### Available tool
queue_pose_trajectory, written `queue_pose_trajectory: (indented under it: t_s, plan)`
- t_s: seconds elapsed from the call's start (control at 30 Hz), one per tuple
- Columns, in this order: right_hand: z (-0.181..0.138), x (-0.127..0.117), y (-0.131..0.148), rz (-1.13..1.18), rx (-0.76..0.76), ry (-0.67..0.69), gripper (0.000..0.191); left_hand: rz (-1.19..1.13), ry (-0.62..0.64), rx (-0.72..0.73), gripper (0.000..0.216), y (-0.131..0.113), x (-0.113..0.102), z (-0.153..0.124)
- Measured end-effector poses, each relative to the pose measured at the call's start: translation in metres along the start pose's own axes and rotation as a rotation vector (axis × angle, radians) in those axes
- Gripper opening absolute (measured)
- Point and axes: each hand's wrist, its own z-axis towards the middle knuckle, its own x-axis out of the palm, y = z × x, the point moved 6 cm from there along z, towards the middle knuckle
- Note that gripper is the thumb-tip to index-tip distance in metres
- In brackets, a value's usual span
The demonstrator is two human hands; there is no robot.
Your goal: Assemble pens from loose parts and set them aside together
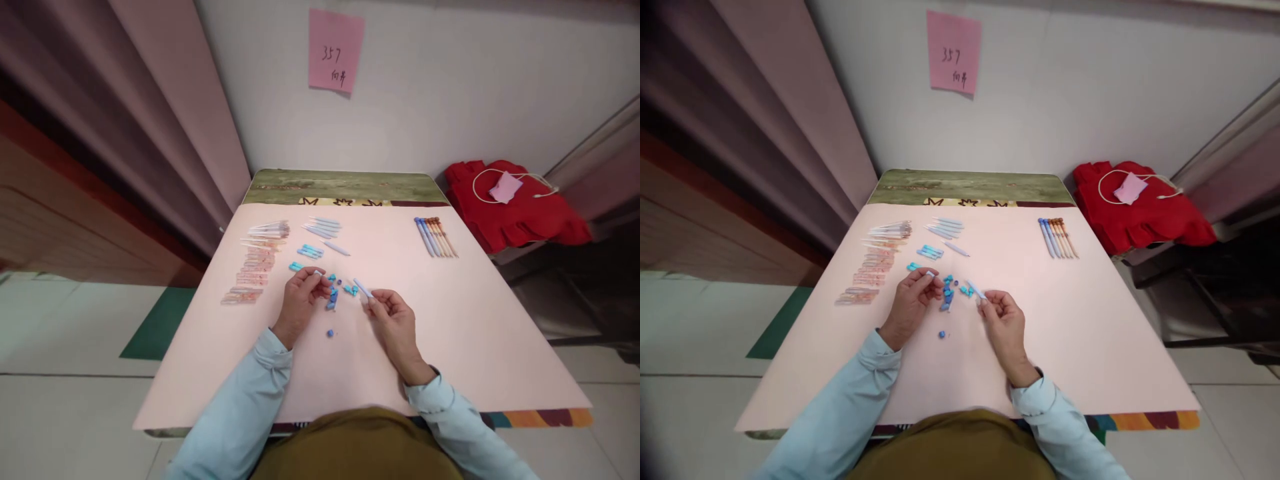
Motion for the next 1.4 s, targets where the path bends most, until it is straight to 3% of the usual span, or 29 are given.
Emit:
queue_pose_trajectory:
  t_s: [0.2, 0.33, 0.43, 0.57, 1.0, 1.27, 1.4]
  plan:
    - [-0.011, 0.02, 0.029, -0.127, -0.116, 0.045, 0.026, -0.137, 0.054, -0.118, 0.017, 0.005, 0.004, -0.003]
    - [-0.024, 0.038, 0.059, -0.272, -0.353, 0.061, 0.014, -0.299, 0.127, -0.238, 0.019, 0.009, 0.007, -0.004]
    - [-0.032, 0.046, 0.073, -0.366, -0.518, 0.047, 0.008, -0.394, 0.155, -0.244, 0.019, 0.007, 0.007, -0.004]
    - [-0.036, 0.049, 0.075, -0.412, -0.592, 0.054, 0.005, -0.414, 0.195, -0.216, 0.021, 0.005, 0.009, -0.005]
    - [-0.034, 0.049, 0.07, -0.399, -0.564, 0.067, 0.003, -0.265, 0.224, -0.194, 0.018, 0.003, 0.014, -0.008]
    - [-0.026, 0.045, 0.04, -0.277, -0.249, 0.129, 0.016, -0.098, 0.233, 0.071, 0.015, -0.01, 0.016, -0.012]
    - [-0.027, 0.049, 0.038, -0.222, -0.208, 0.16, 0.018, 0.009, 0.28, 0.111, 0.017, -0.013, 0.02, -0.019]
